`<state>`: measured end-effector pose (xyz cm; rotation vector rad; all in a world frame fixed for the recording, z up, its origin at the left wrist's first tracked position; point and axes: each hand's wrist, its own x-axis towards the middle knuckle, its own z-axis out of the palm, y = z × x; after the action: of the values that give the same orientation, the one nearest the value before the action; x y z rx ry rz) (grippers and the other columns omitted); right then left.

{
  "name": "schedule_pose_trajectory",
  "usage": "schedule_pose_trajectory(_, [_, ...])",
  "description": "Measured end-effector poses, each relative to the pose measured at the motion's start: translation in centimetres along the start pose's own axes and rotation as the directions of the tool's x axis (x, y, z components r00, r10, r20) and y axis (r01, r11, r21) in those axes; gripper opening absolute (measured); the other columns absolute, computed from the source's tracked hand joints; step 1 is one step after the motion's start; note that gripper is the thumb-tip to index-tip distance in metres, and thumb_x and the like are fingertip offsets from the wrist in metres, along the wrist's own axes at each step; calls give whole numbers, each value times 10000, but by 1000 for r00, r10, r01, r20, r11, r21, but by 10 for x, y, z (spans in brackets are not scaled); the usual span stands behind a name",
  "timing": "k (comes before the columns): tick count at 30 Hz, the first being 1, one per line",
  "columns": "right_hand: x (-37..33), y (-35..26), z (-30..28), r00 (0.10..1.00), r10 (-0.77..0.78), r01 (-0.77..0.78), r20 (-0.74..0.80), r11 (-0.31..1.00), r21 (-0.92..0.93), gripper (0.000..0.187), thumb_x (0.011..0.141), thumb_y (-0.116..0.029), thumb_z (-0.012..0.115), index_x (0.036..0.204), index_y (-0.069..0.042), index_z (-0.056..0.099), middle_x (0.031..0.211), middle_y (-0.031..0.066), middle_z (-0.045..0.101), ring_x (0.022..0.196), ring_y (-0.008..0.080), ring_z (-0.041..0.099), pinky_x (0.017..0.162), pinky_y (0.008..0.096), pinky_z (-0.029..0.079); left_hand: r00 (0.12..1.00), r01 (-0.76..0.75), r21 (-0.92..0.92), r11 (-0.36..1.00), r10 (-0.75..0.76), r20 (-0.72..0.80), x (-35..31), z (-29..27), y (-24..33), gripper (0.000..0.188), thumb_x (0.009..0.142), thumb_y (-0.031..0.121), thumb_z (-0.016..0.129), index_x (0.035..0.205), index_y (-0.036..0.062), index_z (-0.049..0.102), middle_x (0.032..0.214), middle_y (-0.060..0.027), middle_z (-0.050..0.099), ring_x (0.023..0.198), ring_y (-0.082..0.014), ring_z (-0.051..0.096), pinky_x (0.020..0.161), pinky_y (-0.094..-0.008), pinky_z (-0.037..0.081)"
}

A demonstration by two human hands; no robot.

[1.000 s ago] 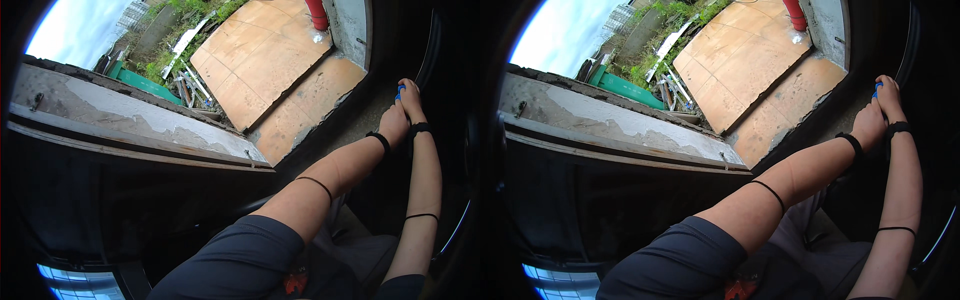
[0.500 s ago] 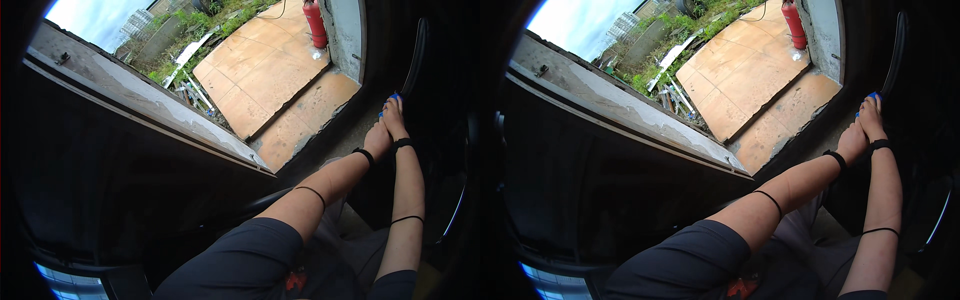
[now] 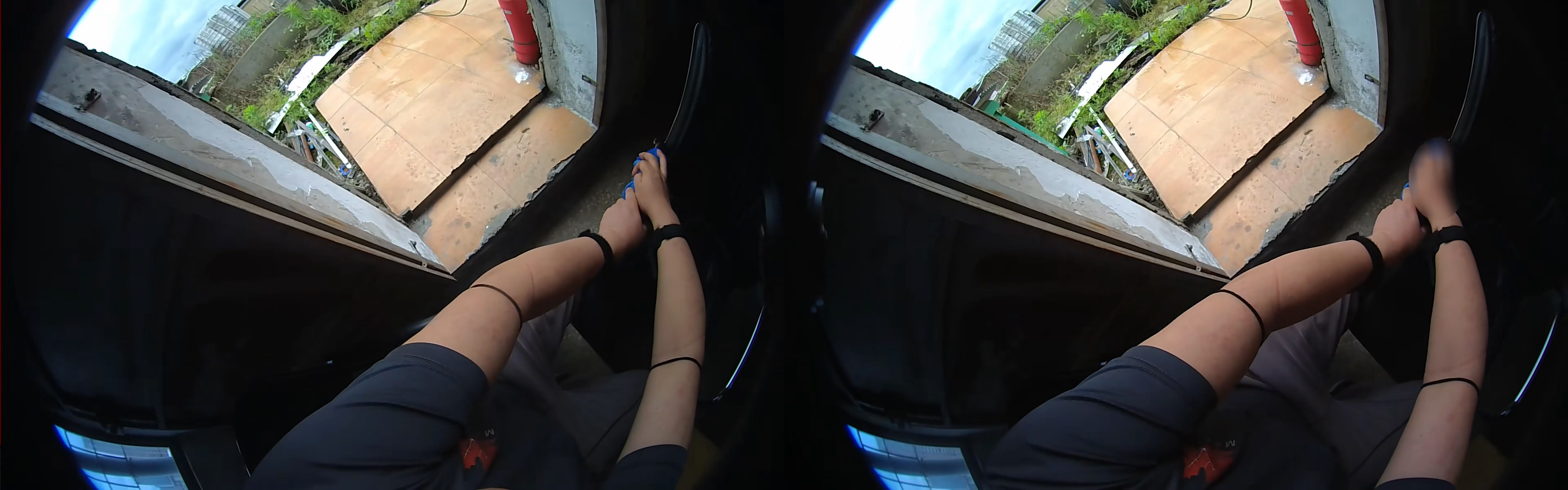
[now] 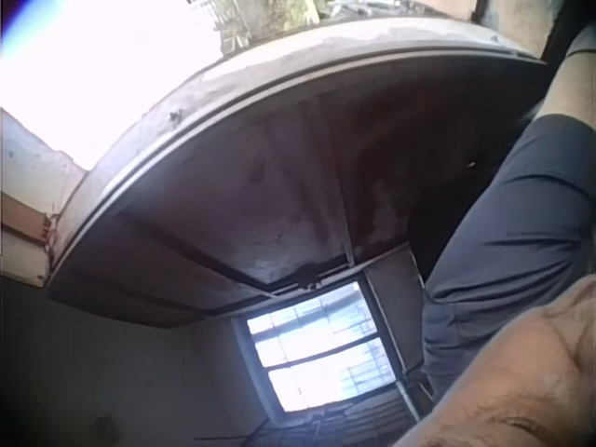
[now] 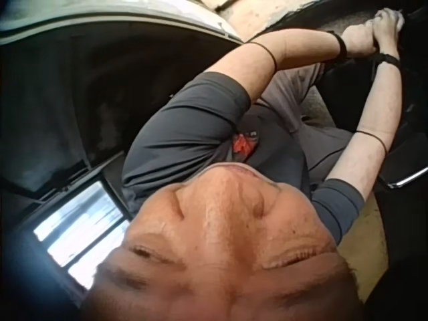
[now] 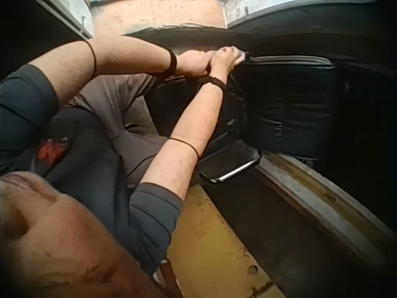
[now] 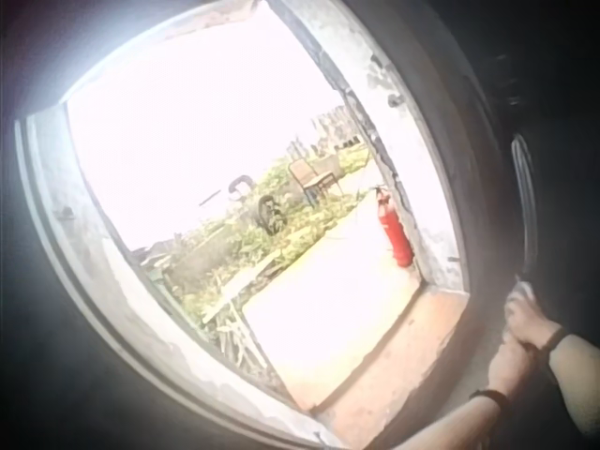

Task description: Wiping down an upholstered black chair using a blue cleaning cloth.

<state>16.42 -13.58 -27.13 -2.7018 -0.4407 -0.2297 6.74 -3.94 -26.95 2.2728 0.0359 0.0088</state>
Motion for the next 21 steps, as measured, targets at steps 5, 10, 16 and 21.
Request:
schedule_pose_trajectory(5, [26, 8, -3, 999, 27, -27, 23, 1000, -16, 119, 853, 2, 495, 848, -25, 611, 1367, 105, 546, 1429, 345, 286, 1181, 413, 267, 996, 43, -17, 999, -42, 73, 27, 3, 7, 441, 801, 168, 660, 1119, -59, 457, 960, -271, 658, 912, -413, 658, 813, -477, 535])
schedule_pose_trajectory(10, [52, 30, 7, 998, 50, -50, 25, 999, -8, 117, 859, 13, 488, 869, -39, 592, 1330, 99, 565, 1419, 333, 314, 1168, 417, 290, 998, 23, -32, 999, -21, 65, 49, 6, 11, 424, 812, 165, 649, 1120, -53, 456, 974, -271, 656, 910, -415, 658, 814, -473, 535])
schedule_pose_trajectory(16, [67, 55, 5, 997, 42, -38, -64, 997, 65, 119, 847, 11, 491, 861, -51, 591, 1158, 91, 615, 1265, 308, 457, 1092, 413, 372, 998, 10, -19, 1000, -9, 58, 63, 13, 21, 422, 834, 176, 645, 1126, -46, 436, 950, -273, 656, 899, -430, 662, 800, -495, 540])
schedule_pose_trajectory(21, [57, 33, 12, 952, 26, 16, -306, 991, 133, 151, 810, -27, 498, 822, -60, 644, 1052, 112, 661, 1112, 324, 540, 1008, 395, 417, 998, -49, 135, 990, 44, 42, 60, 8, 20, 502, 911, 403, 575, 1103, -40, 442, 908, -277, 676, 855, -447, 664, 733, -507, 538])
